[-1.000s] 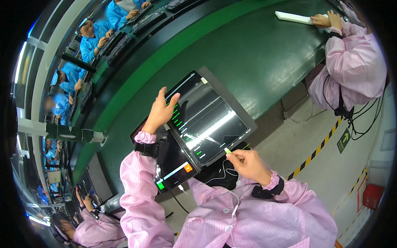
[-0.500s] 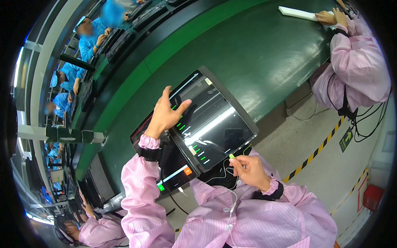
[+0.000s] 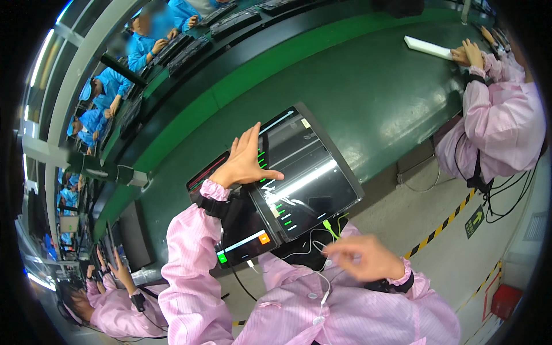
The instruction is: Testing and plugging in cables to tablet devices on a manufacturing assembly line.
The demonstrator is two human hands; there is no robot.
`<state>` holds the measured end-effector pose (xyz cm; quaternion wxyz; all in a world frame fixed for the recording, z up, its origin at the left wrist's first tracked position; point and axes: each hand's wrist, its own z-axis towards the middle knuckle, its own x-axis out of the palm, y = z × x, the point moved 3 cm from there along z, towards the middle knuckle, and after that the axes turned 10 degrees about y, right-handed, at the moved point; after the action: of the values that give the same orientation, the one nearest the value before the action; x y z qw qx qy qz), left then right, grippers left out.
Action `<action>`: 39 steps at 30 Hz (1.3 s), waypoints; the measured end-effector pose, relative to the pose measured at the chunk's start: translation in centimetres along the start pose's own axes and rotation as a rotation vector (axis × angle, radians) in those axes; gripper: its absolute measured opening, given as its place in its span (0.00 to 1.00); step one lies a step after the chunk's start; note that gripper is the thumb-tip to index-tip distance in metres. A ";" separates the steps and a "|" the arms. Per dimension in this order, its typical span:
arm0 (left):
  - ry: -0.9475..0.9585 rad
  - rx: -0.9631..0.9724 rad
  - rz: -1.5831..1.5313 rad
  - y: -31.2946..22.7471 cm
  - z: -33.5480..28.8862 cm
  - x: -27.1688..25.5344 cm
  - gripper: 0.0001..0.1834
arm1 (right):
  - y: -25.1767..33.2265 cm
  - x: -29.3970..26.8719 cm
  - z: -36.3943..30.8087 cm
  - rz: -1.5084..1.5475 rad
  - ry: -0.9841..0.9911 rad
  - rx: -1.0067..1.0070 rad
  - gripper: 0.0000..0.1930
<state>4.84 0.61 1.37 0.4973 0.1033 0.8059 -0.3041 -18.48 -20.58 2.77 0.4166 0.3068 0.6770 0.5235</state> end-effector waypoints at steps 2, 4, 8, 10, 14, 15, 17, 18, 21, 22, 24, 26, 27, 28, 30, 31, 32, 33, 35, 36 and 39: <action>-0.052 0.000 -0.024 0.0 -0.5 -0.3 0.66 | 0.8 1.8 -0.1 0.158 0.340 -0.025 0.11; -0.202 0.016 -0.210 -0.3 -2.3 -2.0 0.62 | 0.9 3.9 -0.4 0.274 0.673 -0.378 0.13; -0.532 -0.031 -0.434 1.5 -10.4 -3.1 0.44 | 1.1 4.4 -0.2 0.413 0.809 -0.423 0.11; -0.585 -0.132 -0.535 3.6 -15.1 -1.2 0.37 | 1.0 4.1 0.0 0.402 0.714 -0.390 0.11; -0.744 -0.419 -0.860 6.5 -22.4 6.6 0.30 | 1.9 4.7 1.6 0.337 0.464 -0.421 0.12; -0.726 -0.449 -0.940 6.1 -23.6 8.2 0.29 | 2.2 4.9 2.1 0.311 0.430 -0.419 0.12; -0.700 -0.334 -1.300 5.3 -24.8 10.9 0.31 | 3.3 5.4 3.0 0.288 0.421 -0.438 0.12; -0.723 -0.273 -1.332 4.8 -25.0 11.7 0.32 | 4.0 5.6 3.5 0.266 0.437 -0.456 0.12; -0.764 -0.177 -1.432 4.1 -25.0 12.7 0.33 | 4.4 7.1 4.5 0.254 0.435 -0.518 0.12; -0.728 -0.180 -1.425 4.1 -25.0 12.8 0.33 | 4.5 7.5 4.8 0.282 0.408 -0.593 0.11; -0.672 -0.175 -1.426 3.8 -24.7 12.6 0.36 | 4.9 8.0 5.0 0.308 0.386 -0.667 0.10; -0.658 -0.160 -1.443 4.1 -24.8 12.6 0.37 | 5.2 8.4 5.0 0.248 0.431 -0.699 0.09; -0.641 -0.147 -1.456 4.2 -24.9 12.7 0.37 | 5.3 8.6 5.0 0.248 0.432 -0.696 0.09; -0.639 -0.147 -1.459 4.4 -25.0 12.7 0.37 | 5.3 8.8 5.0 0.254 0.448 -0.681 0.09; -0.638 -0.117 -1.487 4.6 -25.2 12.8 0.37 | 5.2 8.9 4.9 0.261 0.462 -0.660 0.10; -0.635 -0.119 -1.491 4.6 -25.2 12.8 0.37 | 4.9 9.1 4.9 0.264 0.534 -0.593 0.12; -0.628 -0.119 -1.446 4.4 -25.0 12.5 0.37 | 4.7 9.2 4.8 0.266 0.604 -0.524 0.13; -0.621 -0.120 -1.399 4.3 -24.9 12.3 0.36 | 4.8 9.1 4.7 0.268 0.603 -0.520 0.13; -0.657 -0.134 -1.384 4.8 -24.7 12.8 0.34 | 4.8 8.6 4.8 0.122 0.517 -0.373 0.15; -0.698 -0.149 -1.365 5.1 -24.5 13.0 0.32 | 4.2 8.2 5.1 0.022 0.453 -0.305 0.14; -0.809 -0.223 -1.422 5.8 -23.4 12.3 0.27 | 2.6 8.4 6.1 0.092 0.080 -0.090 0.12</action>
<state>-15.70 17.44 -4.03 0.4451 -0.5989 0.4631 -0.4784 -16.98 -10.01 2.57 0.3781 0.2973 0.6539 0.5840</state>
